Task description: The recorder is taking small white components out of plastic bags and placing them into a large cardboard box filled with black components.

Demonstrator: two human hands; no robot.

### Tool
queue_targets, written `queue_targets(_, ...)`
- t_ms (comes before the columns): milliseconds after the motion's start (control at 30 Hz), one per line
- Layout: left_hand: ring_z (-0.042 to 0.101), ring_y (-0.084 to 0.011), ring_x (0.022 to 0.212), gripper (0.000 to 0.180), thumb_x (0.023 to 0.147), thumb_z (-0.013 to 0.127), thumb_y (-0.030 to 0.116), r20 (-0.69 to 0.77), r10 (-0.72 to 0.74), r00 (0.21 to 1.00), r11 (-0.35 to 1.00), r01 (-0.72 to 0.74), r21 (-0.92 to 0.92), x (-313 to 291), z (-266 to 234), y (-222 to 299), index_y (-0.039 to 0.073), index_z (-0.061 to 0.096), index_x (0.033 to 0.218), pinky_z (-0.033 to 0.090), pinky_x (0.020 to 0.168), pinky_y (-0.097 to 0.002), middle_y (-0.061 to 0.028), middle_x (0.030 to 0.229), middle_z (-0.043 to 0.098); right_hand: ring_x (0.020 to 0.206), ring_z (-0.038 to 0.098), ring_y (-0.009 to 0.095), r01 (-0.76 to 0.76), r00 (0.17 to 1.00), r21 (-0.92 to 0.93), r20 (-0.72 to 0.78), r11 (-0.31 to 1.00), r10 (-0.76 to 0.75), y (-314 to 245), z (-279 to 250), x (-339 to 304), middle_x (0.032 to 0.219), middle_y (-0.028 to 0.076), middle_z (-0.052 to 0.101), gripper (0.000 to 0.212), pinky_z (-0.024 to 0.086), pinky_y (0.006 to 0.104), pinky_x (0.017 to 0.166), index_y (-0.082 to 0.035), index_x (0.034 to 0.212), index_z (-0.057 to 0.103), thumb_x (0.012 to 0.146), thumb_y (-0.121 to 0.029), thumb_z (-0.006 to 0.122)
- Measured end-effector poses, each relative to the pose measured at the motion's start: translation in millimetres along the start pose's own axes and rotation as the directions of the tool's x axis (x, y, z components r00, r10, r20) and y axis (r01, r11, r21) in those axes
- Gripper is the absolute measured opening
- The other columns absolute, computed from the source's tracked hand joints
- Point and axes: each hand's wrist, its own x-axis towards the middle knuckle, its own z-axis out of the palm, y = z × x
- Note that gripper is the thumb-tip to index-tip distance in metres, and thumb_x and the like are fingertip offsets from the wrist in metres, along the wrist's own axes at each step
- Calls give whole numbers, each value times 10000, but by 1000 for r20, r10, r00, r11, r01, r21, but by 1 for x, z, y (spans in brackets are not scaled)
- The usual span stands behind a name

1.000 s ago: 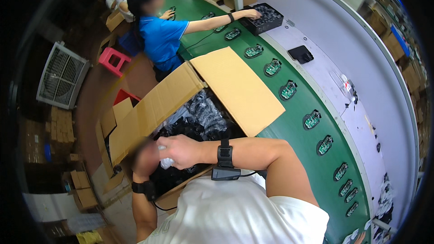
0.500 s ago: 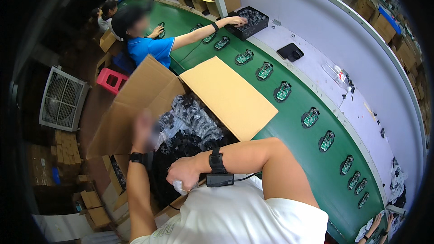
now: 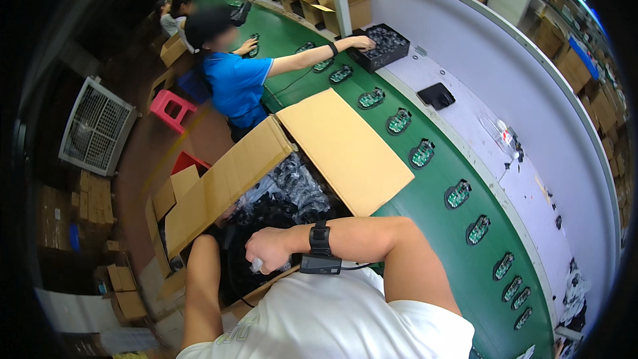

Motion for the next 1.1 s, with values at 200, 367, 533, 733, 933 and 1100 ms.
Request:
queue_targets(200, 665, -289, 1093, 361, 910, 686, 154, -54, -8, 999, 866, -20, -500, -57, -47, 20, -3, 658, 1234, 510, 954, -400, -164, 1132, 713, 850, 682, 379, -135, 962, -48, -247, 990, 119, -5, -7, 2, 870, 134, 678, 275, 553, 491, 734, -104, 1007, 718, 779, -257, 736)
queue_targets(367, 691, -287, 741, 194, 797, 708, 51, -157, 7, 988, 726, -113, -678, -118, -126, 91, -1, 704, 983, 549, 682, -365, -144, 869, 696, 838, 685, 363, -255, 858, -68, -476, 965, 193, -13, -31, -6, 896, 143, 685, 494, 569, 456, 747, -132, 1240, 681, 751, -155, 750)
queue_targets(533, 679, -370, 790, 175, 815, 737, 69, -228, 57, 972, 789, -184, -586, -139, -150, 122, 15, 679, 972, 551, 712, -389, -162, 839, 651, 838, 676, 318, -40, 877, 22, -478, 999, 46, -5, -27, -3, 907, 130, 690, 438, 562, 406, 762, -95, 1173, 731, 737, -74, 769)
queue_targets(733, 671, -258, 832, 315, 861, 745, 92, -84, -27, 996, 470, -62, -881, -148, -133, 121, 12, 598, 1128, 532, 753, -336, -127, 974, 682, 878, 677, 306, -71, 827, 81, -553, 994, 104, -7, -32, -7, 922, 131, 687, 306, 557, 380, 794, -49, 1015, 767, 720, 31, 740)
queue_targets(933, 568, -111, 734, 176, 882, 744, 81, -58, -122, 991, 409, -3, -913, -154, -127, 104, 2, 672, 1023, 466, 671, -273, -57, 869, 646, 888, 686, 320, -163, 757, 29, -638, 986, 144, 2, -54, -13, 927, 144, 686, 267, 556, 377, 803, -35, 978, 759, 720, 28, 739)
queue_targets(1100, 668, -246, 785, 109, 826, 794, 62, -277, -172, 945, 674, -92, -733, -149, -141, 110, 3, 739, 899, 523, 695, -330, -118, 887, 693, 880, 684, 327, -189, 772, -54, -625, 980, 114, -1, -59, -15, 936, 140, 683, 278, 556, 377, 790, -46, 982, 757, 710, 8, 731)
